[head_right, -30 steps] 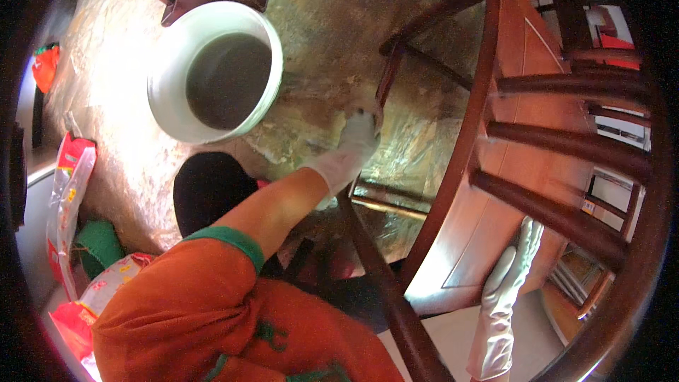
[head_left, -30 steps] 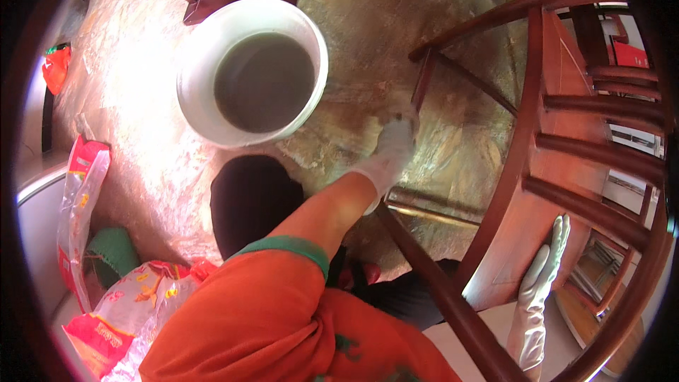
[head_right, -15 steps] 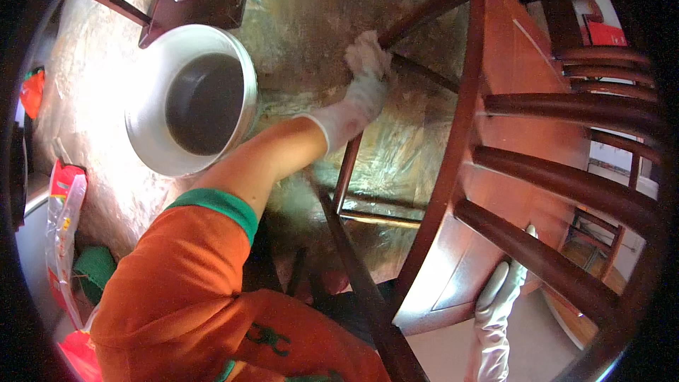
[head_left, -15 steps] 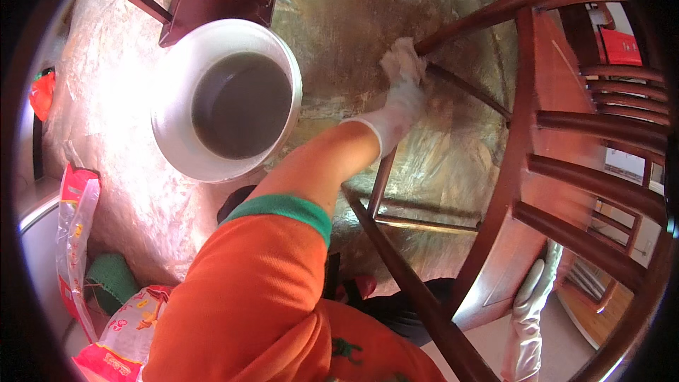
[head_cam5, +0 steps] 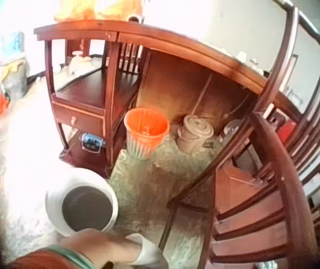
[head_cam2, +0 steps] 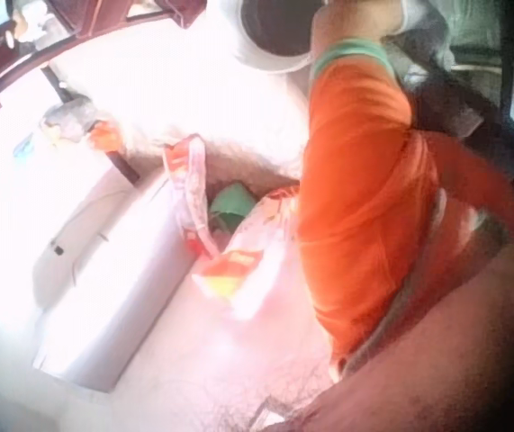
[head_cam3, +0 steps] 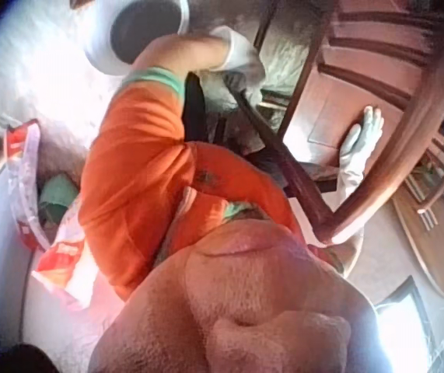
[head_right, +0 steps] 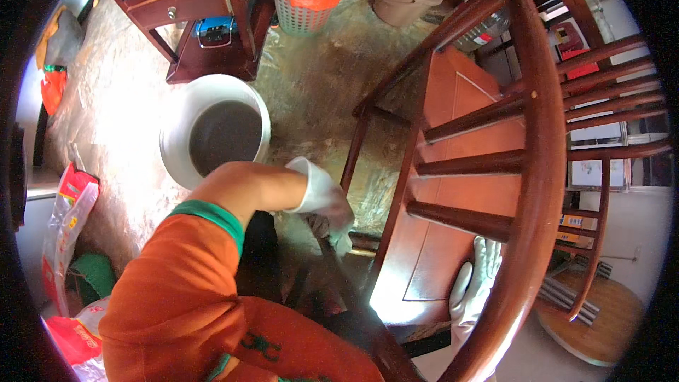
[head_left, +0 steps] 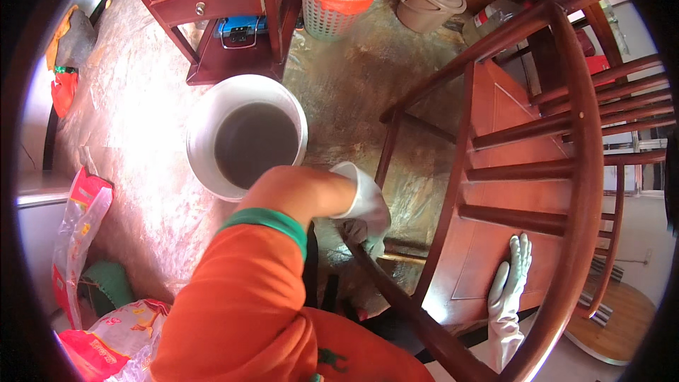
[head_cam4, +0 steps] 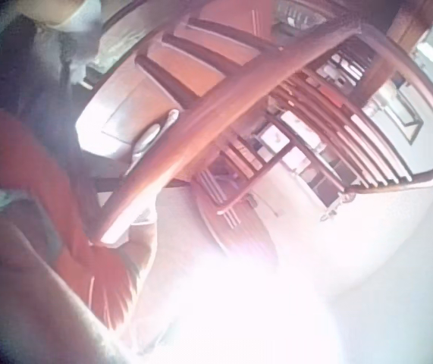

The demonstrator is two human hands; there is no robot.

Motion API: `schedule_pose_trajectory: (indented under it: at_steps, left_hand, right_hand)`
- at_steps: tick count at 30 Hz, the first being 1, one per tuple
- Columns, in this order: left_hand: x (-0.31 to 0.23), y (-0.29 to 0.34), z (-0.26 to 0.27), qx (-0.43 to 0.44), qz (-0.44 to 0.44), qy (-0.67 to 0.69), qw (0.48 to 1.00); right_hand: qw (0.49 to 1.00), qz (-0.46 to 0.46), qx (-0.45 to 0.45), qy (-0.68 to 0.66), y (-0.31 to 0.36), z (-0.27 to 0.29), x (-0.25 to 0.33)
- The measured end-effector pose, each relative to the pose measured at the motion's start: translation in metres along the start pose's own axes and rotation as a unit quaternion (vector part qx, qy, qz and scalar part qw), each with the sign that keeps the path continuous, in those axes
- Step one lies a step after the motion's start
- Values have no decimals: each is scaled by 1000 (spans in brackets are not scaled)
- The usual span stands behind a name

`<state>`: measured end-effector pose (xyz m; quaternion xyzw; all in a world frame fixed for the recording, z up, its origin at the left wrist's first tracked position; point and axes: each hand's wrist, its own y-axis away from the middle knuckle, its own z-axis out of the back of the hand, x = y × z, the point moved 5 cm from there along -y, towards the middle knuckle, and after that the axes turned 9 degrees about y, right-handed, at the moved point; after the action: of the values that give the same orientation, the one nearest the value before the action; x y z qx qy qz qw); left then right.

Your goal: The person wipes the surface and legs of a wooden chair with a cloth, سپس uses the same cloth to scrub several areas of a tiled floor and the surface of a metal lid.

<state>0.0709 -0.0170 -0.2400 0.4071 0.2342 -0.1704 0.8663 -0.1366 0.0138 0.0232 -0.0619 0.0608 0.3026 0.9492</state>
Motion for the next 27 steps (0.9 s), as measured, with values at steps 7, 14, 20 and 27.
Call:
schedule_pose_trajectory:
  at_steps: [7, 14, 20, 27]
  left_hand:
    - [73, 78, 151, -129, -69, 541, 828]
    - [47, 63, 270, -512, -274, 551, 599]
    - [79, 7, 226, -546, -301, 584, 519]
    - [240, -119, 125, -562, -30, 578, 591]
  right_hand:
    - [998, -56, 19, -31, 0, -1, -4]
    - [996, -63, 65, 18, 3, -6, -10]
    - [998, -41, 33, 37, 10, -23, -23]
    - [983, -133, 58, -110, -4, -19, 3]
